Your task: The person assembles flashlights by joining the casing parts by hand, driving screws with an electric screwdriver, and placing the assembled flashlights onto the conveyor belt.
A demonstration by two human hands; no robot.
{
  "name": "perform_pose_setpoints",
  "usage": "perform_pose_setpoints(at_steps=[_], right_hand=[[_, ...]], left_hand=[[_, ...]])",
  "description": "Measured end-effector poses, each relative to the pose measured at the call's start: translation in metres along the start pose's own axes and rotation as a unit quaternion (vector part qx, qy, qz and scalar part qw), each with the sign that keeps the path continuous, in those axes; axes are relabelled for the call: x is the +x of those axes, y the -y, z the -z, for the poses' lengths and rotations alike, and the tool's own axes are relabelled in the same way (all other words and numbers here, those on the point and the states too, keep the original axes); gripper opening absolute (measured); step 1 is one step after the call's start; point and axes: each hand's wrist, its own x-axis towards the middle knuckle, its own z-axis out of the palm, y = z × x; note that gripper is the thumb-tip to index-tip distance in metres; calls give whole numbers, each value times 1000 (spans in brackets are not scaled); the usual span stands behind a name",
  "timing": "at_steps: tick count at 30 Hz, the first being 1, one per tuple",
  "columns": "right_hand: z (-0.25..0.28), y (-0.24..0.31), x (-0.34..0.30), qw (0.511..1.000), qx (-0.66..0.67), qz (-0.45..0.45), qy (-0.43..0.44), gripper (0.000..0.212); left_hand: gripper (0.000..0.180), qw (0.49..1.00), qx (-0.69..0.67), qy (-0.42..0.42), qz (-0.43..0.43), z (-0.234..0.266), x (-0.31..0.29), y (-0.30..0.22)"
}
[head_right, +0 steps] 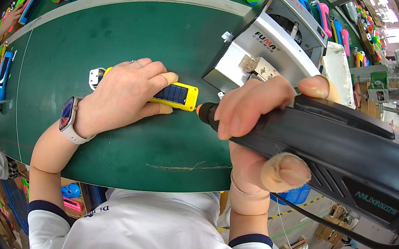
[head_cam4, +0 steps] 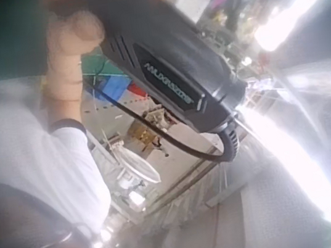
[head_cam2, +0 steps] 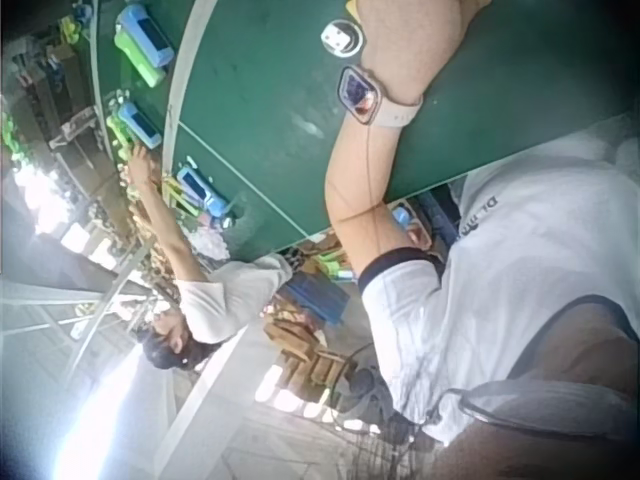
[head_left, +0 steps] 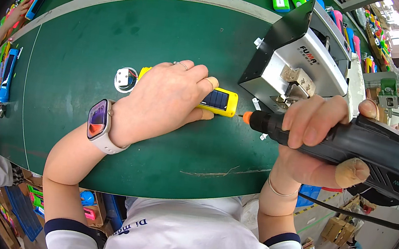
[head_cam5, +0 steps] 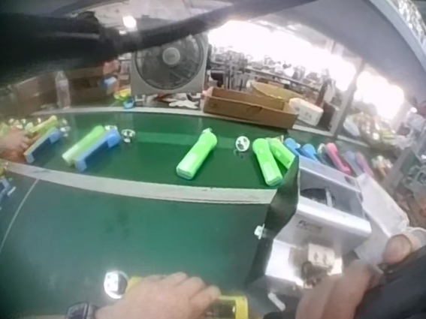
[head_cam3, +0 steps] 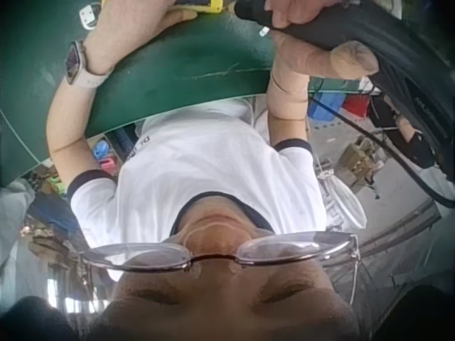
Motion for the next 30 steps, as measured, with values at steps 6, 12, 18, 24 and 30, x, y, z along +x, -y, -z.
perform_pose_setpoints(at_steps=[6, 12, 18, 24, 30], right_hand=[[1, -6, 0, 1000, -10, -17, 22, 71], [3, -20, -8, 998, 31, -35, 47, 68], [11, -14, 1, 989, 92, -42, 104, 69], [31, 25, 6, 998, 51, 22, -17, 74], [33, 4, -4, 996, 54, -24, -62, 72]], left_hand=[[44, 1000, -2, -3, -1, -1, 3, 0], [43, 1000, 2, -8, -4, -2, 3, 1], [48, 1000, 9, -7, 1, 1, -11, -6], [51, 999, 16, -35, 11, 14, -52, -5], [43, 998, 1, -9, -58, 13, -53, 4]])
